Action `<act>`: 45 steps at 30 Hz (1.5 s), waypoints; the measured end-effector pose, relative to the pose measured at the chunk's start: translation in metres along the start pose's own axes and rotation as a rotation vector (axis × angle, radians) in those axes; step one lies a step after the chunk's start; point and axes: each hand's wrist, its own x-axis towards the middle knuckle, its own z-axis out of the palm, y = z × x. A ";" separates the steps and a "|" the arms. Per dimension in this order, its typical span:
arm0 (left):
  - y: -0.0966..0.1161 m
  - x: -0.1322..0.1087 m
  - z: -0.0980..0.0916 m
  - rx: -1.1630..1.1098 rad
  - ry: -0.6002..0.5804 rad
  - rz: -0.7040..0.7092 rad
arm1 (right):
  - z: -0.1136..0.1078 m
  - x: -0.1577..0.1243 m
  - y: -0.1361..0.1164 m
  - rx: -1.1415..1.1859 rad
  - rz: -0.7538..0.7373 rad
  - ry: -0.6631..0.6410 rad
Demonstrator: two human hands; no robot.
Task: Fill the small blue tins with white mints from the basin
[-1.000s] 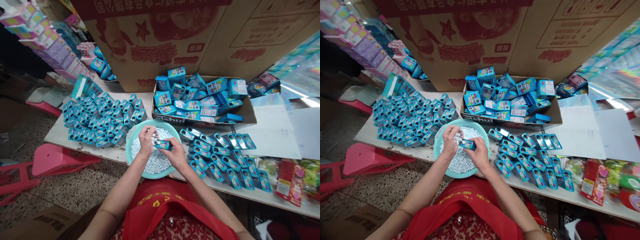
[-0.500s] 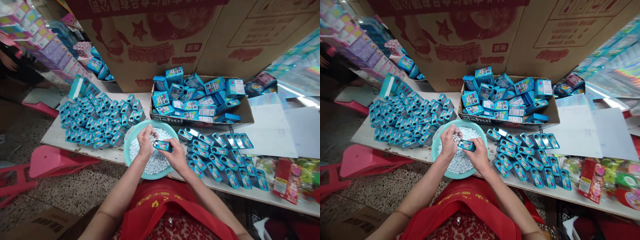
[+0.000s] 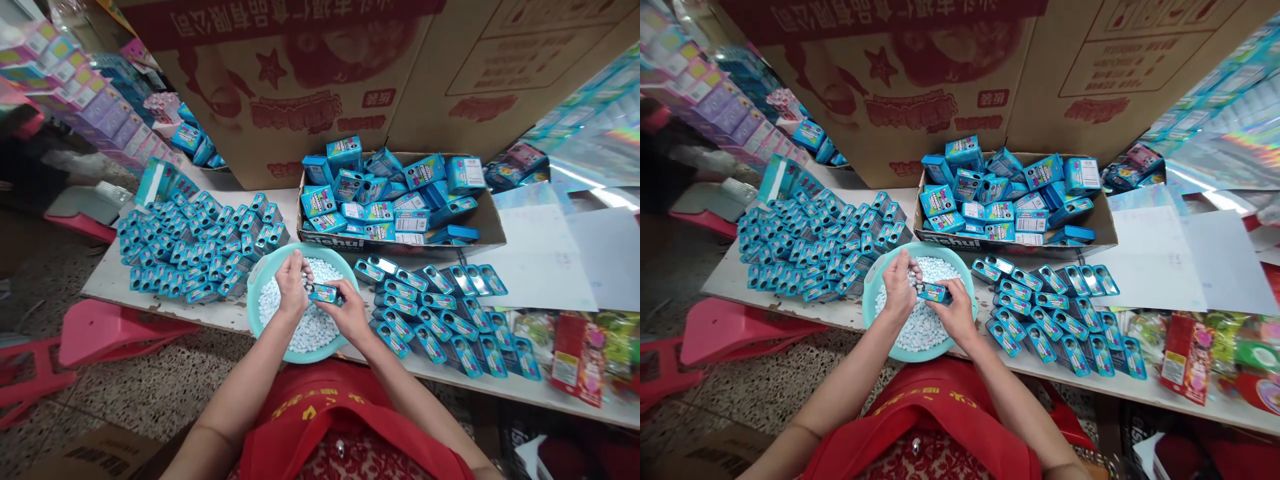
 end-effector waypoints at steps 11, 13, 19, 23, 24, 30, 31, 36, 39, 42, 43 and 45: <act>0.003 -0.002 0.001 -0.029 -0.013 0.077 | 0.004 0.001 0.004 0.055 0.018 0.007; 0.003 -0.002 0.000 -0.024 -0.023 0.093 | 0.004 0.002 0.004 0.064 0.024 0.012; 0.004 -0.002 -0.002 0.008 -0.025 0.102 | 0.005 0.004 0.001 0.058 0.034 0.029; 0.002 -0.001 -0.001 0.012 -0.063 0.093 | 0.007 0.004 0.002 0.056 0.032 0.033; 0.001 -0.001 -0.001 0.009 -0.061 0.095 | 0.007 0.004 0.002 0.055 0.030 0.036; 0.002 0.001 0.001 0.004 -0.033 0.080 | 0.005 0.003 -0.001 0.034 0.018 0.050; 0.003 0.001 0.002 0.002 -0.032 0.093 | 0.004 0.003 -0.001 0.031 0.013 0.049; -0.001 0.001 0.002 0.074 -0.018 0.170 | 0.003 0.005 0.002 0.027 -0.018 0.050; -0.007 0.004 -0.002 0.146 -0.008 0.182 | 0.007 0.008 0.006 0.027 -0.005 0.043; -0.012 0.008 -0.008 0.198 0.024 0.229 | 0.010 0.011 0.007 0.033 -0.004 0.031; -0.012 0.009 -0.010 0.212 0.027 0.241 | 0.011 0.011 0.007 0.037 -0.002 0.028; -0.013 0.010 -0.015 0.241 0.012 0.249 | 0.013 0.012 0.005 0.044 0.006 0.028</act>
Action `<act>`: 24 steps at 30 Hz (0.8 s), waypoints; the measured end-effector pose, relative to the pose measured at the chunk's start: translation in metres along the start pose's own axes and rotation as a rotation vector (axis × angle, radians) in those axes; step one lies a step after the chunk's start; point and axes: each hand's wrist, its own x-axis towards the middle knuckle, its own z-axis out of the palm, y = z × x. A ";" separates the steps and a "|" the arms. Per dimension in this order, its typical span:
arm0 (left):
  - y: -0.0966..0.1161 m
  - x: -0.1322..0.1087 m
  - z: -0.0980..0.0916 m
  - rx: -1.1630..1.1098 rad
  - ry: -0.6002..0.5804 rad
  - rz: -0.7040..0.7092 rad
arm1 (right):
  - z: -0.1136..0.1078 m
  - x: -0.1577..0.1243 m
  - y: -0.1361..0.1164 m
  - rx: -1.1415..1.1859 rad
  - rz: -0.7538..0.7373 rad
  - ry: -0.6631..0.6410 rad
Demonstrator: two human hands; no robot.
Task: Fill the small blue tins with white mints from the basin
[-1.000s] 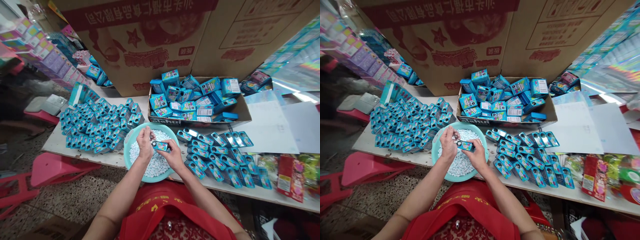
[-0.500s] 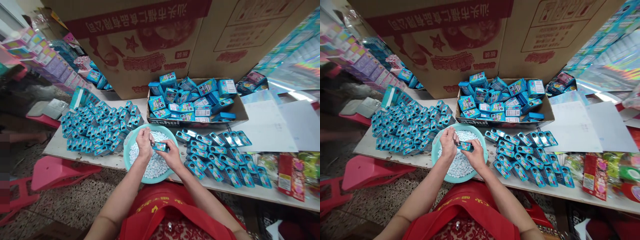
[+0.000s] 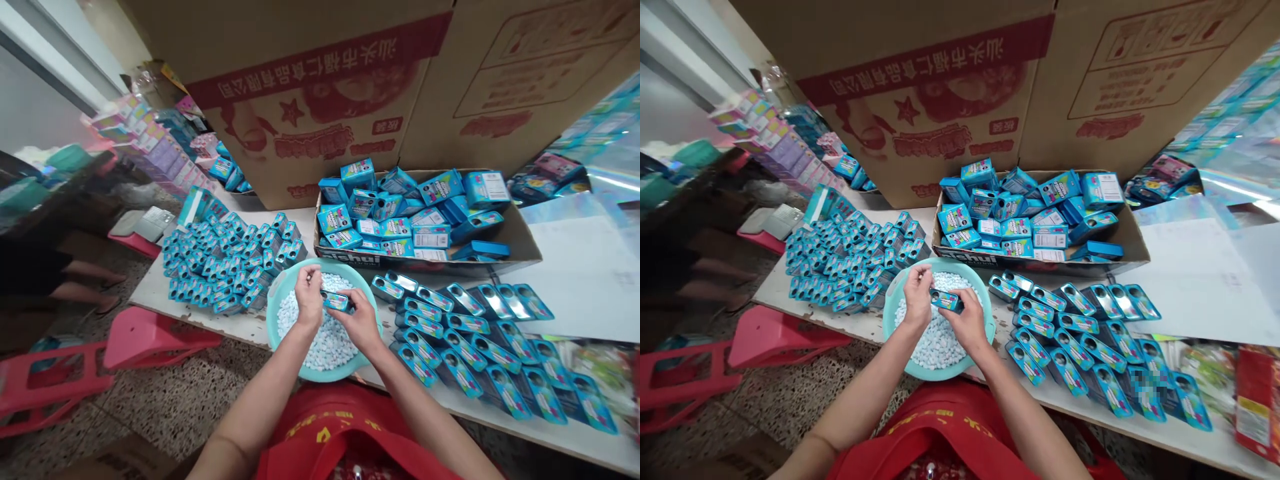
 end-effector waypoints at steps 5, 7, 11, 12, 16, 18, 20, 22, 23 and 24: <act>-0.002 0.000 -0.006 0.057 -0.014 0.004 | 0.005 0.002 -0.002 0.019 -0.022 0.000; -0.002 -0.001 -0.006 0.060 -0.013 0.020 | 0.005 0.003 -0.003 0.018 -0.034 -0.011; 0.000 -0.003 -0.008 0.014 -0.018 0.022 | 0.005 0.002 -0.003 0.029 -0.039 -0.033; 0.000 -0.004 -0.009 0.002 -0.021 0.018 | 0.005 0.002 -0.004 0.031 -0.035 -0.037; 0.005 -0.005 -0.008 -0.086 -0.038 -0.018 | 0.006 0.004 -0.005 0.032 -0.002 -0.032; 0.009 -0.003 -0.008 -0.160 -0.042 -0.051 | 0.006 0.005 -0.004 0.057 0.021 -0.016; 0.011 0.003 -0.010 -0.219 -0.027 -0.069 | 0.002 0.004 -0.002 0.124 0.042 -0.009; 0.010 0.012 -0.018 -0.207 -0.011 -0.059 | -0.009 0.001 -0.002 0.195 0.058 -0.004; 0.008 0.017 -0.024 -0.148 -0.016 -0.050 | -0.018 -0.002 -0.002 0.203 0.069 0.004; 0.004 0.022 -0.032 -0.040 -0.041 -0.042 | -0.028 -0.006 -0.003 0.187 0.084 0.017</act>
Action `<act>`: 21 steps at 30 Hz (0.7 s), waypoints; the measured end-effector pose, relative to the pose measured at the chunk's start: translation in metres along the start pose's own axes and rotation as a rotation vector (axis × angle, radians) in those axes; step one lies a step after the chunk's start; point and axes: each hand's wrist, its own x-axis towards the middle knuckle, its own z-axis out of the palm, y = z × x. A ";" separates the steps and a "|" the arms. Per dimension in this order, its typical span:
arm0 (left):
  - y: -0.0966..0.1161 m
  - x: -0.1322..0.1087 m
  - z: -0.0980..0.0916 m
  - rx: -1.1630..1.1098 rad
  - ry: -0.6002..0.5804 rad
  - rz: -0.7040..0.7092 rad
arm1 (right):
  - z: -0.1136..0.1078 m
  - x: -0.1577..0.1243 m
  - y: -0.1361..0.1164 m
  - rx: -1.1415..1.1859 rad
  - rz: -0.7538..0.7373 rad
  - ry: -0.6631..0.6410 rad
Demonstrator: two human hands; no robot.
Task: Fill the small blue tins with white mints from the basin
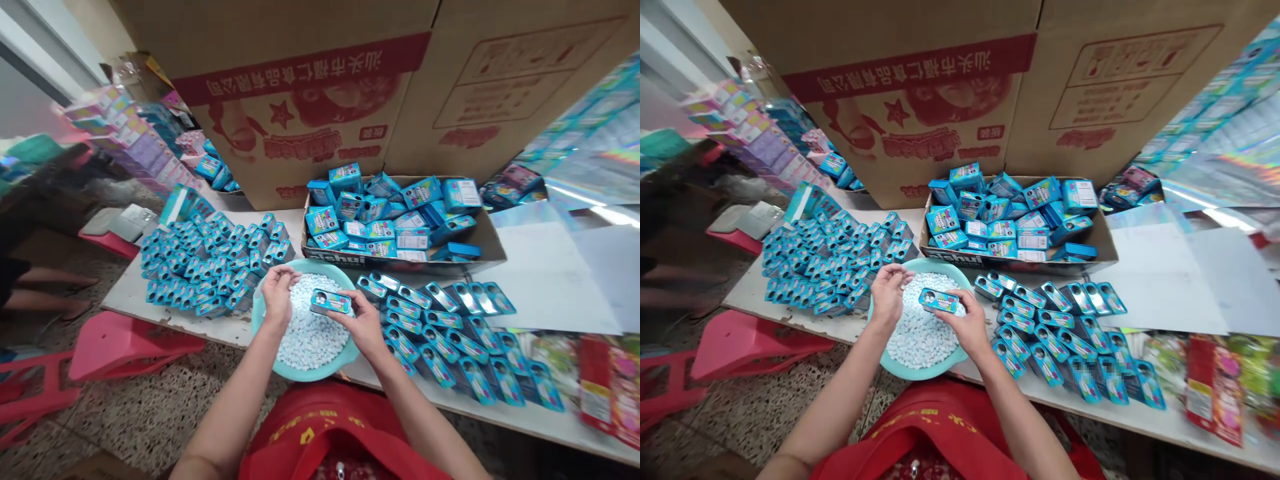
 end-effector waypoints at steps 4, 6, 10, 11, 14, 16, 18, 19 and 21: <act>-0.029 0.009 -0.037 0.827 -0.262 0.056 | -0.053 -0.018 -0.011 -0.188 0.041 0.107; -0.046 0.005 -0.048 1.213 -0.370 0.069 | -0.078 -0.025 -0.012 -0.252 0.060 0.201; -0.069 -0.006 -0.043 1.633 -0.444 -0.014 | -0.106 -0.031 -0.002 -0.340 0.141 0.373; -0.073 -0.007 -0.038 1.675 -0.448 -0.038 | -0.106 -0.030 0.003 -0.366 0.136 0.391; -0.078 -0.009 -0.024 1.717 -0.469 -0.107 | -0.098 -0.027 0.016 -0.450 0.060 0.413; -0.080 -0.009 -0.019 1.716 -0.511 -0.136 | -0.090 -0.022 0.021 -0.499 -0.003 0.413; -0.082 -0.009 -0.018 1.709 -0.550 -0.156 | -0.084 -0.018 0.022 -0.533 -0.044 0.393; -0.083 -0.009 -0.019 1.706 -0.563 -0.166 | -0.083 -0.016 0.021 -0.542 -0.054 0.382; -0.083 -0.009 -0.019 1.702 -0.569 -0.183 | -0.083 -0.012 0.019 -0.543 -0.053 0.362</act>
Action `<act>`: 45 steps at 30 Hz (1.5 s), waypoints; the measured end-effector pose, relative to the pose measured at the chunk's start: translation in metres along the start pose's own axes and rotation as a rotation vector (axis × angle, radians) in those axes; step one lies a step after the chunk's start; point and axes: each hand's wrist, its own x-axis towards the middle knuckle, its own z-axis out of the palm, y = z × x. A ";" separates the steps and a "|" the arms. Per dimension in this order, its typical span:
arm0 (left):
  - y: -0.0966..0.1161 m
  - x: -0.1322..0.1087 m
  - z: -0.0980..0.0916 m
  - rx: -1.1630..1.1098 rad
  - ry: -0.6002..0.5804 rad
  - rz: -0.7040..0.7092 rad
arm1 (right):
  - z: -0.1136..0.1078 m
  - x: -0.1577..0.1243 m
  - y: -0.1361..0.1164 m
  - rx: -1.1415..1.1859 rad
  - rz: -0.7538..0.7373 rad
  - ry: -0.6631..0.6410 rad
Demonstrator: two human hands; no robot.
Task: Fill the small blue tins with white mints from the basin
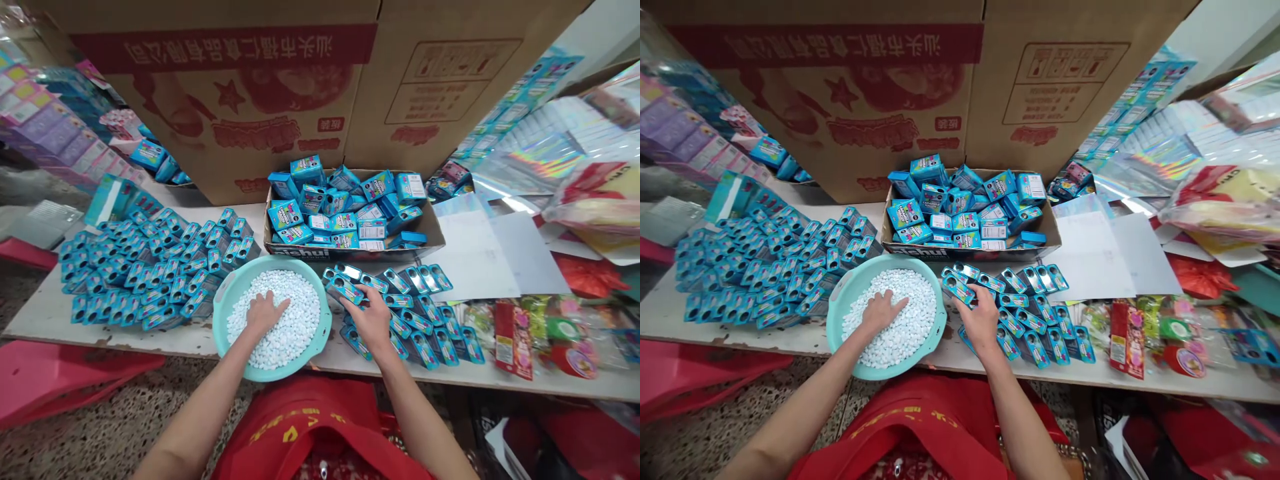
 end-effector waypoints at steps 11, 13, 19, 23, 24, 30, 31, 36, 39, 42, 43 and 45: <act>0.000 -0.003 0.003 -0.003 0.039 0.018 | -0.008 0.014 0.005 -0.012 0.196 -0.059; -0.001 -0.004 0.003 0.002 0.039 0.023 | -0.007 0.018 0.011 -0.019 0.206 -0.065; 0.000 -0.004 0.003 0.002 0.044 0.025 | -0.002 0.020 0.026 -0.136 0.125 -0.182; 0.001 -0.006 0.002 0.010 0.043 0.026 | 0.015 0.015 0.029 -0.426 -0.154 -0.190; 0.001 -0.006 0.001 0.013 0.042 0.024 | 0.020 0.015 0.030 -0.510 -0.197 -0.175; 0.000 -0.006 -0.003 -0.050 -0.014 -0.009 | 0.031 0.021 0.037 -0.662 -0.195 -0.069; 0.000 -0.004 -0.004 -0.077 -0.030 -0.018 | 0.029 0.024 0.035 -0.627 -0.194 -0.046; 0.010 -0.003 -0.007 -0.309 -0.080 -0.183 | 0.024 0.071 0.008 -0.365 -0.334 -0.010; 0.015 -0.010 -0.008 -0.519 -0.067 -0.278 | 0.044 0.130 -0.010 -0.309 -0.249 -0.077; 0.017 -0.014 -0.006 -0.652 -0.074 -0.230 | 0.088 0.189 -0.028 -0.351 -0.009 -0.308; 0.017 -0.015 -0.005 -0.646 -0.067 -0.202 | 0.105 0.203 -0.034 -0.377 0.084 -0.400; 0.016 -0.015 -0.003 -0.649 -0.043 -0.181 | 0.134 0.220 -0.047 -0.429 0.216 -0.489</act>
